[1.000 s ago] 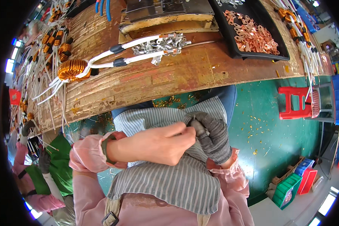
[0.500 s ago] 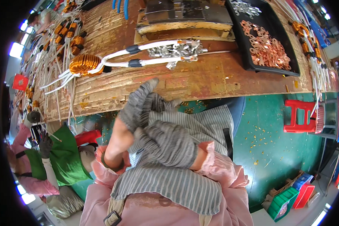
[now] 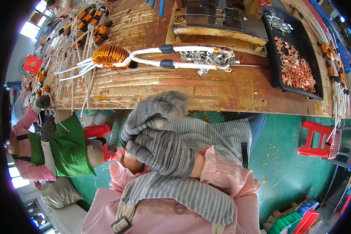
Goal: Assembling electrical transformer coils by connecting wires, attaching copper lugs, and using a terminal crimping machine.
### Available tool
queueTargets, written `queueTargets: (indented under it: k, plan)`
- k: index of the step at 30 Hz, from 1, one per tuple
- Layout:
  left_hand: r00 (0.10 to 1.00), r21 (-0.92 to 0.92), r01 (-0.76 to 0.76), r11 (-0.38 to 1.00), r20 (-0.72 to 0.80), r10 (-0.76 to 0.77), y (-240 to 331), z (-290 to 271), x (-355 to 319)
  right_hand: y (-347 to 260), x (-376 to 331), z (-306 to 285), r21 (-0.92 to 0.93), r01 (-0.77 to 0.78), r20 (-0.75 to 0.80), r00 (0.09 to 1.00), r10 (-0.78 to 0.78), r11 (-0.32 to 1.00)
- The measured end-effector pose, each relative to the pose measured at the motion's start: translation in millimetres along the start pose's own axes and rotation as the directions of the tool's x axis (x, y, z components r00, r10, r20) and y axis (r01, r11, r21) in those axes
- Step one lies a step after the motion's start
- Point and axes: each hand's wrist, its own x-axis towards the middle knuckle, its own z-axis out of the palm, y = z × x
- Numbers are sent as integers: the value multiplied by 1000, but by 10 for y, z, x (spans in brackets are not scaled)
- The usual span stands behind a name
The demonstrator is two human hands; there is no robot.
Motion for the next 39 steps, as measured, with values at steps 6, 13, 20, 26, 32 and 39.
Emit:
queueTargets:
  k: [6,13,20,26,32,39]
  plan:
    - [979,40,-54,998,-193,61,54,25,363,-92,26,-101,-41,-12,93,996,16,999]
    - [917,-7,-221,975,-342,205,388,149,475,-78,54,142,421,-39,4,999,41,906]
    - [842,405,-166,899,-416,343,368,-172,547,121,59,59,557,-47,-77,991,107,829]
    - [929,916,-19,401,-133,346,390,-579,958,689,-478,-498,529,-222,-569,623,536,819]
    - [974,822,107,560,26,-223,194,-725,1446,1366,-349,-1338,307,-676,-524,468,712,670]
    - [972,835,-117,537,208,-112,13,-951,1455,1601,-160,-1495,755,-523,-108,497,861,396]
